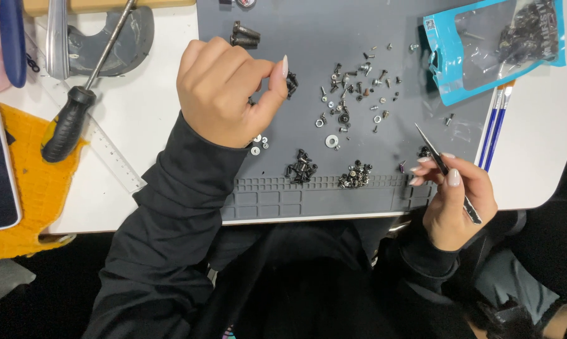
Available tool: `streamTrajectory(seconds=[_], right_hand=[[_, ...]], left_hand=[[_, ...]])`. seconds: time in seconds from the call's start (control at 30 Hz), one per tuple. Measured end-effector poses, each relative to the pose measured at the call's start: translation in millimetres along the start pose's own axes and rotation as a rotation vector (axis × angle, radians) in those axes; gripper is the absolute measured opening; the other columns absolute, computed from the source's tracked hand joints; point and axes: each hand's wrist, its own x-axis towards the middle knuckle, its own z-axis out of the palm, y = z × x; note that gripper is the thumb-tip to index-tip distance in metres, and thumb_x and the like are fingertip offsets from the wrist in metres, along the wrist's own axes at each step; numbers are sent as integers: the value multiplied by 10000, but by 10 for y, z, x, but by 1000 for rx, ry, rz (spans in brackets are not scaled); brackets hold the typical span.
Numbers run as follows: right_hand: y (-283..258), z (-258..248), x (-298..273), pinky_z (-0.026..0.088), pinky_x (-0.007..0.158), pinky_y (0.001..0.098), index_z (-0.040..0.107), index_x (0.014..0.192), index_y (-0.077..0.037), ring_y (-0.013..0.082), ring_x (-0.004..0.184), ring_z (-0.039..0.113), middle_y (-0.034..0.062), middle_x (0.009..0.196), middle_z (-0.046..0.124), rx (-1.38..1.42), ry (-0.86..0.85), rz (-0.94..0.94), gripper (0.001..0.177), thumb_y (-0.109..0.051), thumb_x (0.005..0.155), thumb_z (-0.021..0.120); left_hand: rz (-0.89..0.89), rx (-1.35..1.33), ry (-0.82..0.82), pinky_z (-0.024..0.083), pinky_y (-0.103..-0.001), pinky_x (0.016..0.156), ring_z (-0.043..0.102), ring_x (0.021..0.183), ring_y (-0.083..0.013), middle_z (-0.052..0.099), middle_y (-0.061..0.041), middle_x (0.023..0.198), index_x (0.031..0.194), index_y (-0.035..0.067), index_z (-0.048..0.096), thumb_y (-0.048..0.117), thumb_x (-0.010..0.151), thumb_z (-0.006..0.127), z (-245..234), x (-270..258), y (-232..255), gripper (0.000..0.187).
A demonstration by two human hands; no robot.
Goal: The person uses tweezers to pick up and sort small screws and washers on a gray work mat. They move individual pieces between piles, occasionally using their left hand to steady or reposition items. The task continues throughout the clip without a visible final assembly or destination.
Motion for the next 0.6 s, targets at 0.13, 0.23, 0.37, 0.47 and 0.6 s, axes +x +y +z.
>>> streamTrajectory(seconds=[0.13, 0.23, 0.37, 0.47, 0.6], right_hand=[[93, 114, 83, 608, 743, 383, 607, 1215, 22, 361, 847, 689, 299, 1069, 661, -4, 40, 20, 265, -227, 1124, 611], [123, 210, 141, 628, 765, 367, 600, 1217, 17, 328, 815, 696, 288, 1072, 682, -6, 78, -7, 166, -76, 1095, 665], [180, 279, 201, 630, 737, 356, 624, 1141, 6, 298, 765, 687, 242, 992, 685, -36, 161, -36, 131, -22, 1039, 701], [214, 341, 229, 643, 730, 360, 575, 1132, -14, 293, 802, 712, 232, 957, 677, -31, 177, -65, 181, -19, 1031, 725], [267, 358, 229, 648, 699, 352, 552, 1047, -28, 301, 828, 753, 144, 939, 632, -60, 217, -94, 236, -37, 1005, 785]], left_hand=[[12, -2, -9, 310, -362, 627, 435, 625, -221, 517, 9, 651, 723, 128, 646, 65, 951, 810, -1, 3, 7, 288], [29, -2, -28, 308, -362, 627, 437, 630, -221, 513, 8, 655, 735, 126, 658, 68, 962, 802, -8, 16, 22, 275], [47, -7, -41, 335, -354, 636, 463, 630, -217, 523, 7, 655, 742, 121, 678, 75, 958, 788, -12, 23, 51, 246], [63, -7, -61, 346, -351, 650, 470, 627, -214, 521, 3, 655, 749, 119, 681, 83, 968, 774, -35, 42, 74, 240], [50, -15, -109, 327, -343, 664, 452, 637, -213, 507, 6, 671, 773, 114, 677, 104, 1001, 757, -70, 63, 118, 242]])
